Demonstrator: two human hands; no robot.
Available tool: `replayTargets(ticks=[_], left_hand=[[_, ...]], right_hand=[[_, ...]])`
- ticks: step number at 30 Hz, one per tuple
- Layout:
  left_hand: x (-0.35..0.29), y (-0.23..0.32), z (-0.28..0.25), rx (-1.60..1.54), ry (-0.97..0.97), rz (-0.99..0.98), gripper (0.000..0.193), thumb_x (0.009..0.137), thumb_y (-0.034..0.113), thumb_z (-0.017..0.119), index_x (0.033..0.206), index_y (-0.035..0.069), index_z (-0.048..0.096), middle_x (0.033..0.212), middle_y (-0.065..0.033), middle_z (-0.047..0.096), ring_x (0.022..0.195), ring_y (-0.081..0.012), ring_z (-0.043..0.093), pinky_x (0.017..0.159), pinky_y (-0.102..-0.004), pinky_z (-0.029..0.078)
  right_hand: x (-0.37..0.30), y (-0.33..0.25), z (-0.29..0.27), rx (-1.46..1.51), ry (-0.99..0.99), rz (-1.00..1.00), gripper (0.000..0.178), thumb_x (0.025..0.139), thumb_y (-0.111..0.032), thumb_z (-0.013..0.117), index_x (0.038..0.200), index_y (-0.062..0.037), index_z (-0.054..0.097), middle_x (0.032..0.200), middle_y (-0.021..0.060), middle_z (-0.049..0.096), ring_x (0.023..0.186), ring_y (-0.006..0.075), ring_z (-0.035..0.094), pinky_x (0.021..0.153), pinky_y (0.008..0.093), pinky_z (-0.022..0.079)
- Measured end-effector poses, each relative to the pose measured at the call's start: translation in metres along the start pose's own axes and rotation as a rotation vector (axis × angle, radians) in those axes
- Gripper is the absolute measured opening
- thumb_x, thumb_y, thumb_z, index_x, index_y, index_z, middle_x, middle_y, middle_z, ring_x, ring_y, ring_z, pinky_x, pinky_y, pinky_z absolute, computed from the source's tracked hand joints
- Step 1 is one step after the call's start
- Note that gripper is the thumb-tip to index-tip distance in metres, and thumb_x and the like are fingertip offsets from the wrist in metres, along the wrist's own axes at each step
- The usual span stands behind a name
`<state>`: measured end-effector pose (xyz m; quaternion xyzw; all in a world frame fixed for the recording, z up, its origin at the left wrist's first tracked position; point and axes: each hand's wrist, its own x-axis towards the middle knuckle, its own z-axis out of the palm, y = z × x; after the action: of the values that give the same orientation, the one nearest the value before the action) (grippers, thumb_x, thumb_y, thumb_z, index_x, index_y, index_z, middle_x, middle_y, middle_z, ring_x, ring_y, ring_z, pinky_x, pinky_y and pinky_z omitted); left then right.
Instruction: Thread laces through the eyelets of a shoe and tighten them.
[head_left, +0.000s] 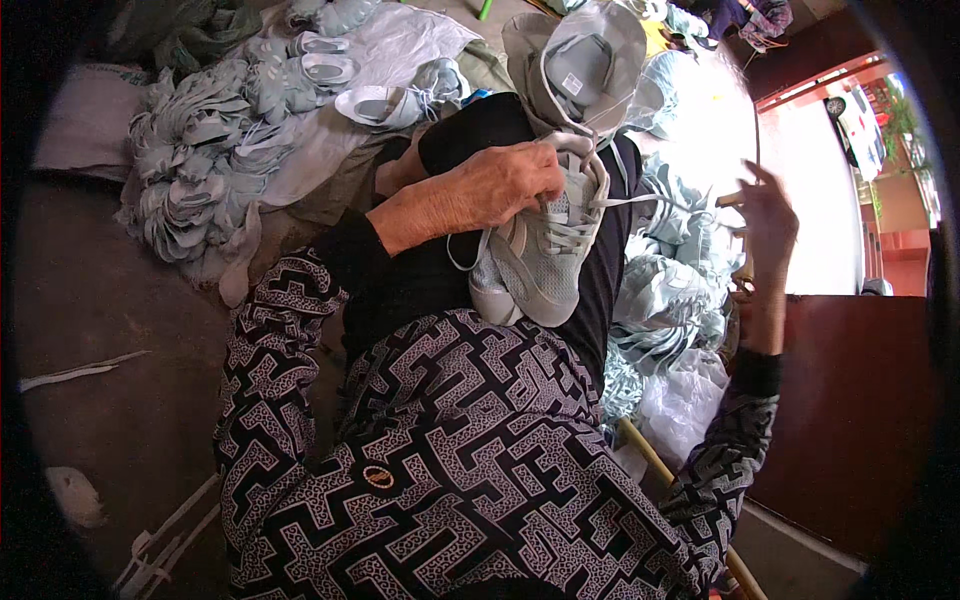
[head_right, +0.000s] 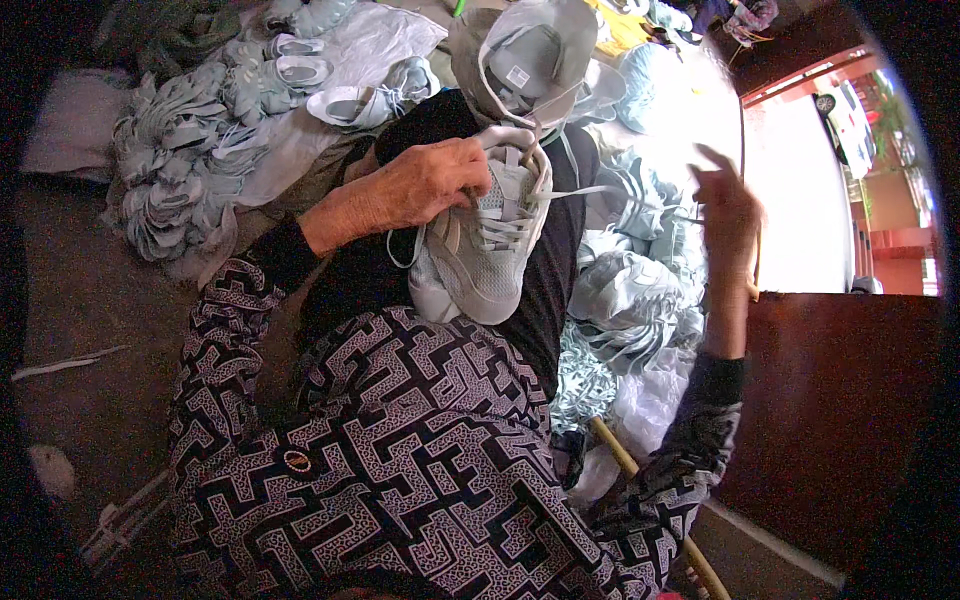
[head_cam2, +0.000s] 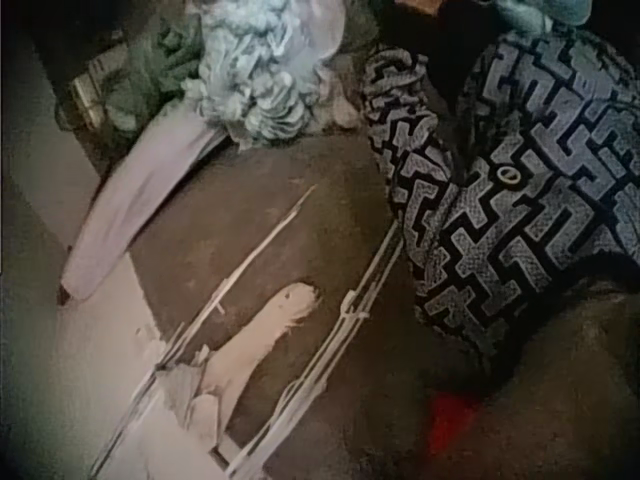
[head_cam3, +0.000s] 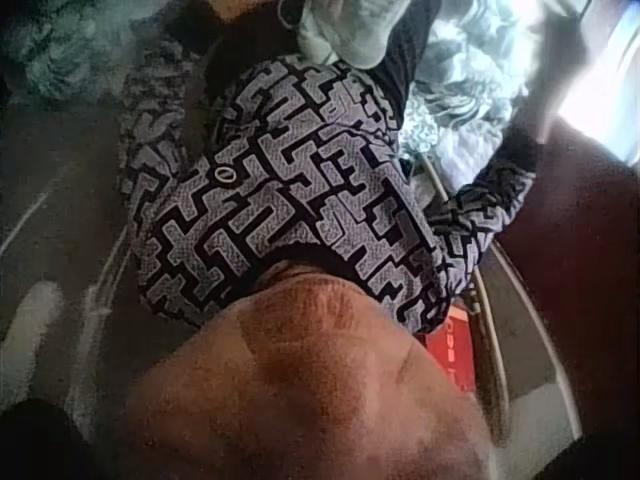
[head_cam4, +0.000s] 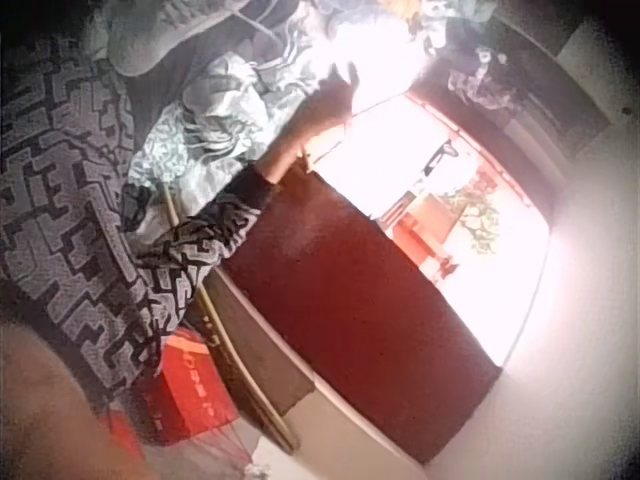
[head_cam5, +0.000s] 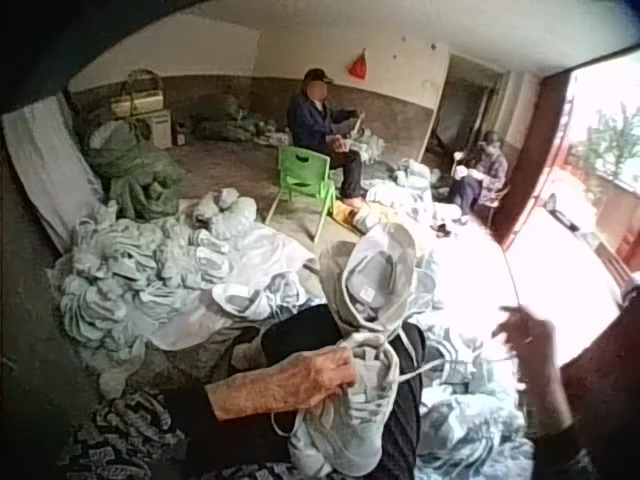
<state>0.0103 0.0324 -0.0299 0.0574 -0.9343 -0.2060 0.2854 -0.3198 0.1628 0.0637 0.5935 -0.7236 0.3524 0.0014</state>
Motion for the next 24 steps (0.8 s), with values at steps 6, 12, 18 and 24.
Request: replayTargets(ticks=[6,12,18,24], left_hand=[[-0.008,0.002,0.008,-0.103,0.199,-0.001,0.026,0.068,-0.006,0.062,0.089,0.003,0.051,0.096,-0.0117,0.051,0.094,-0.0313,0.056,0.08,-0.0364,0.049],[-0.008,0.006,0.012,-0.043,0.235,0.018,0.024,0.07,-0.004,0.061,0.091,0.003,0.052,0.098,-0.0116,0.051,0.095,-0.0306,0.057,0.08,-0.036,0.049],[-0.009,0.005,0.002,-0.07,0.11,0.009,0.023,0.072,-0.004,0.061,0.091,0.003,0.052,0.097,-0.0111,0.051,0.097,-0.03,0.057,0.08,-0.0364,0.05],[0.003,0.0,-0.007,-0.116,-0.075,-0.046,0.018,0.078,0.003,0.057,0.095,0.006,0.055,0.089,-0.0123,0.056,0.09,-0.0295,0.062,0.073,-0.0364,0.051]], right_hand=[[-0.051,-0.082,0.138,-0.087,-0.432,-0.546,0.019,0.082,-0.016,0.056,0.1,-0.0177,0.061,0.075,0.0063,0.062,0.065,0.0285,0.063,0.052,0.0392,0.048],[-0.045,-0.076,0.129,-0.175,-0.247,-0.603,0.017,0.079,-0.011,0.055,0.095,-0.0151,0.058,0.076,0.0059,0.06,0.067,0.0276,0.062,0.051,0.0385,0.046],[0.04,0.056,-0.039,-0.819,0.441,-0.389,0.02,0.095,-0.021,0.046,0.105,-0.0192,0.064,0.088,0.0025,0.069,0.067,0.0233,0.066,0.054,0.0337,0.05],[0.028,0.019,-0.101,-0.377,0.444,-0.01,0.022,0.094,-0.03,0.052,0.106,-0.0181,0.066,0.072,0.0013,0.063,0.06,0.0119,0.058,0.053,0.0279,0.046]])
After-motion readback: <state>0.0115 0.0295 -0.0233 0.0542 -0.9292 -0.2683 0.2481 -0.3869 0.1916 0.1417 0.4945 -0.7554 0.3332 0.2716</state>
